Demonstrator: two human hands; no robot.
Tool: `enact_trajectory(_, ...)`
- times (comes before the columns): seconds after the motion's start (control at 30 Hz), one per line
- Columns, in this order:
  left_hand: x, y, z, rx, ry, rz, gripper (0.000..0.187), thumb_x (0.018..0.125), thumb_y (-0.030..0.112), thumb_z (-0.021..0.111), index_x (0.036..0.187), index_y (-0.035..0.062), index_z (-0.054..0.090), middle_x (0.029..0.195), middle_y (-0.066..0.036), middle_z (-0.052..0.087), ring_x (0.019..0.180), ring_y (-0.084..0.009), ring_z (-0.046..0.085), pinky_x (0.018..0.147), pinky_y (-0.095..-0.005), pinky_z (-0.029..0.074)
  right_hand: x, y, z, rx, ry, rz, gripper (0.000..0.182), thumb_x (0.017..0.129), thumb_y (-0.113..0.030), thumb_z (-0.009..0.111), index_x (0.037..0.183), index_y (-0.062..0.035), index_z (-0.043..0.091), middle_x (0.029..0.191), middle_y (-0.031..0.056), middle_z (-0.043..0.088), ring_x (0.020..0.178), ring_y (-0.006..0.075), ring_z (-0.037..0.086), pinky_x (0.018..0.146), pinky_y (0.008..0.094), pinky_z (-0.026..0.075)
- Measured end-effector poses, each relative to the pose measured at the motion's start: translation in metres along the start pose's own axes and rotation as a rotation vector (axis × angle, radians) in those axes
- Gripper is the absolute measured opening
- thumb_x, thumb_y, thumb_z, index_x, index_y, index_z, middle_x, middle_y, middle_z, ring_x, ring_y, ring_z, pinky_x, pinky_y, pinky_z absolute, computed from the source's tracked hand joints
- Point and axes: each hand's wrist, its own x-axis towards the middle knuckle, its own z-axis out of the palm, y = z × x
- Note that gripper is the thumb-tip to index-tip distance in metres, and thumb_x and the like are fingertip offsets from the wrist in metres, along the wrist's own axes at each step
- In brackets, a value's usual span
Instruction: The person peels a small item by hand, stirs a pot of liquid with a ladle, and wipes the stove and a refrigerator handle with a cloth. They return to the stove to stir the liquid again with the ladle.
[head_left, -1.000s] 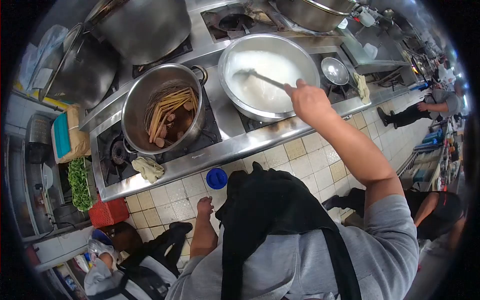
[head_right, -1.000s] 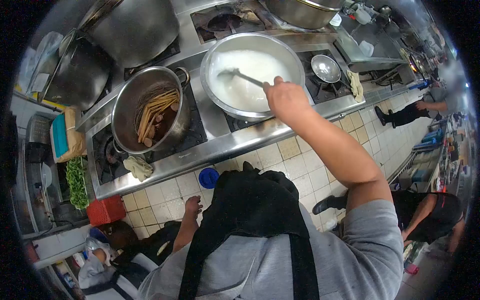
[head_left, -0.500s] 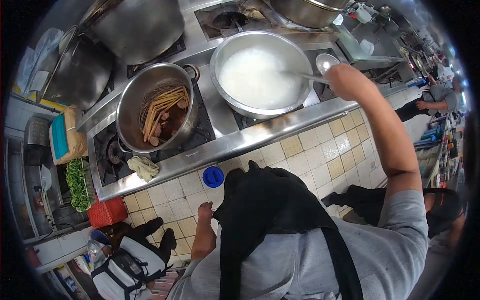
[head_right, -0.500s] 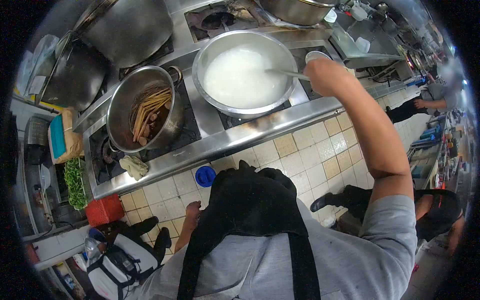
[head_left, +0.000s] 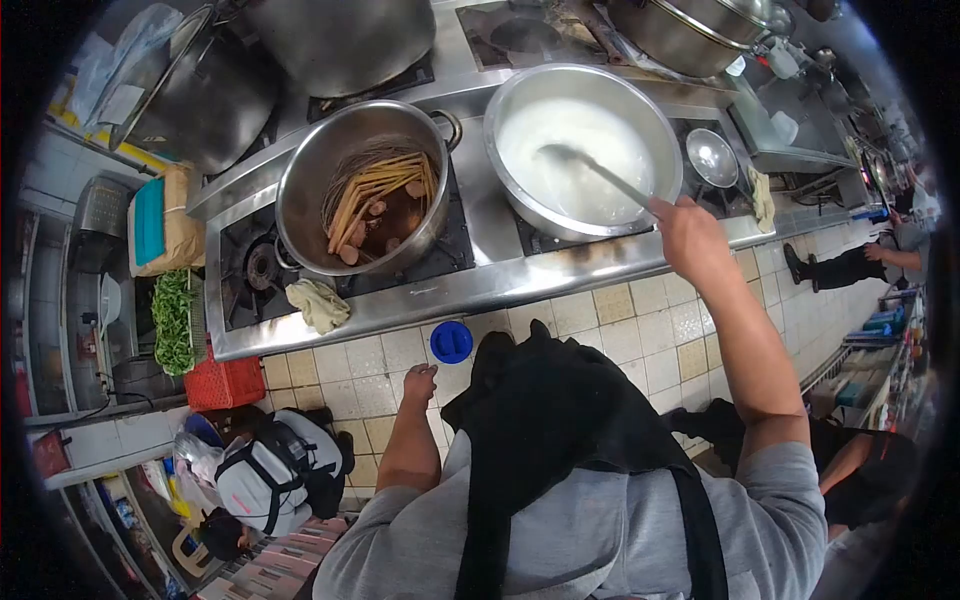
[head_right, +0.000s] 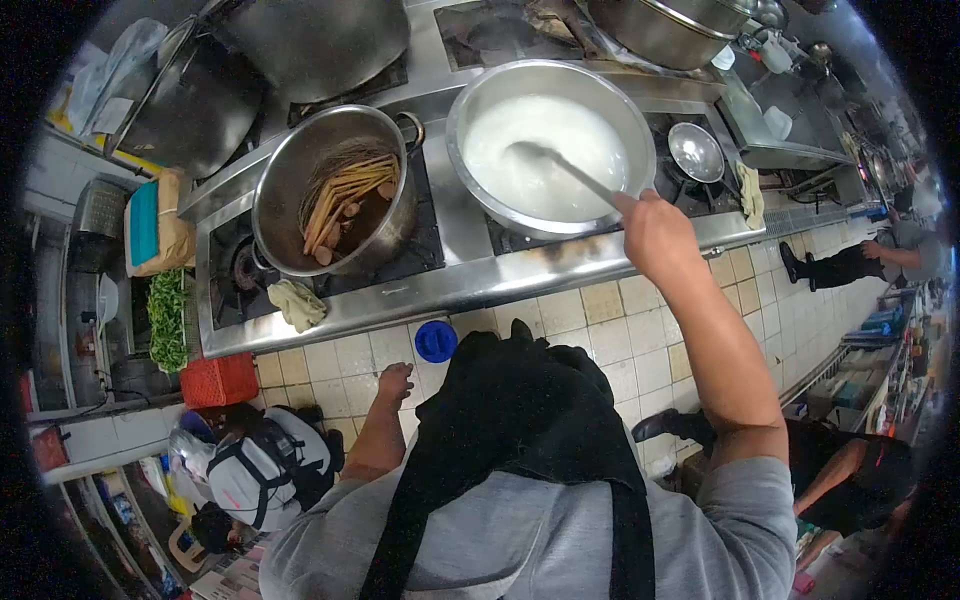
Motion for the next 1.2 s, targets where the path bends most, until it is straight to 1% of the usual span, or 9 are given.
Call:
enact_trajectory(0.23,-0.017,-0.012,-0.009,-0.039,0.055,-0.047,0.042,0.082,0.026,0.067,0.116,0.0029,0.057,0.080,-0.007,0.059,0.053,-0.0169,0.055,0.043,-0.0309,0.043,0.013,0.018,0.011,0.113,-0.095,0.243,0.026,0.081,-0.012,0.058,0.105,-0.0031,0.061,0.087,0.0264,0.061,0.087,0.0406,0.060,0.076,0.0465,0.048)
enact_trajectory(0.33,0.063,-0.121,-0.040,0.300,-0.111,0.451,0.033,0.081,0.023,0.066,0.108,0.0043,0.059,0.081,-0.006,0.058,0.059,-0.0176,0.058,0.046,-0.0318,0.048,0.009,0.016,0.009,0.257,-0.123,0.203,0.023,0.082,-0.012,0.058,0.102,-0.0008,0.061,0.087,0.0290,0.060,0.090,0.0427,0.058,0.076,0.0478,0.047)
enact_trajectory(0.43,-0.001,-0.072,-0.044,1.028,-0.155,0.549,0.029,0.074,0.016,0.070,0.099,0.0050,0.059,0.083,-0.007,0.058,0.071,-0.0206,0.061,0.057,-0.0354,0.053,0.011,0.008,0.006,0.575,-0.344,0.277,0.025,0.086,-0.013,0.055,0.106,0.0012,0.061,0.071,0.0160,0.062,0.055,0.0227,0.061,0.049,0.0351,0.047)
enact_trajectory(0.47,-0.021,-0.045,-0.035,0.492,-0.154,0.003,0.038,0.065,0.012,0.073,0.100,0.0066,0.059,0.084,-0.008,0.059,0.082,-0.0240,0.061,0.067,-0.0379,0.052,0.010,-0.004,-0.009,0.810,-0.426,0.463,0.027,0.088,-0.014,0.055,0.109,0.0021,0.060,0.068,0.0076,0.060,0.049,0.0101,0.054,0.041,0.0258,0.042)
enact_trajectory(0.5,-0.014,-0.052,-0.040,0.499,-0.156,0.006,0.038,0.065,0.012,0.073,0.100,0.0066,0.059,0.084,-0.008,0.059,0.082,-0.0240,0.061,0.067,-0.0379,0.052,0.009,-0.003,-0.008,0.813,-0.422,0.471,0.027,0.088,-0.014,0.055,0.109,0.0021,0.060,0.068,0.0076,0.060,0.049,0.0101,0.054,0.041,0.0258,0.042)
enact_trajectory(0.6,0.029,-0.083,-0.052,1.243,-0.160,0.716,0.044,0.063,0.012,0.075,0.104,0.0091,0.060,0.086,-0.008,0.059,0.084,-0.0262,0.060,0.071,-0.0406,0.051,0.003,-0.002,-0.003,1.070,-0.418,0.490,0.026,0.086,-0.013,0.055,0.106,0.0031,0.062,0.068,0.0095,0.060,0.048,0.0109,0.053,0.038,0.0250,0.042)
enact_trajectory(0.67,0.066,-0.095,-0.050,0.344,-0.161,0.126,0.047,0.063,0.014,0.075,0.107,0.0105,0.059,0.088,-0.008,0.060,0.083,-0.0268,0.060,0.071,-0.0405,0.051,-0.008,-0.002,-0.002,1.268,-0.421,0.543,0.027,0.087,-0.011,0.054,0.110,0.0025,0.059,0.070,0.0068,0.061,0.047,0.0095,0.051,0.038,0.0227,0.039)
enact_trajectory(0.9,-0.007,0.042,-0.007,-0.025,0.008,-0.056,0.039,0.080,0.021,0.070,0.114,0.0060,0.056,0.082,-0.008,0.060,0.059,-0.0162,0.057,0.040,-0.0262,0.040,-0.056,0.001,-0.016,1.439,-0.377,0.599,0.029,0.089,-0.013,0.053,0.114,0.0018,0.056,0.070,0.0037,0.059,0.048,0.0073,0.049,0.038,0.0206,0.037)
enact_trajectory(1.2,0.003,0.036,0.001,0.101,-0.049,-0.019,0.043,0.083,0.029,0.065,0.118,0.0056,0.054,0.089,-0.008,0.059,0.061,-0.0183,0.056,0.049,-0.0311,0.042,-0.088,0.012,-0.029,1.149,-0.073,0.640,0.030,0.085,-0.009,0.056,0.114,0.0009,0.058,0.075,0.0056,0.061,0.055,0.0109,0.053,0.050,0.0253,0.042)
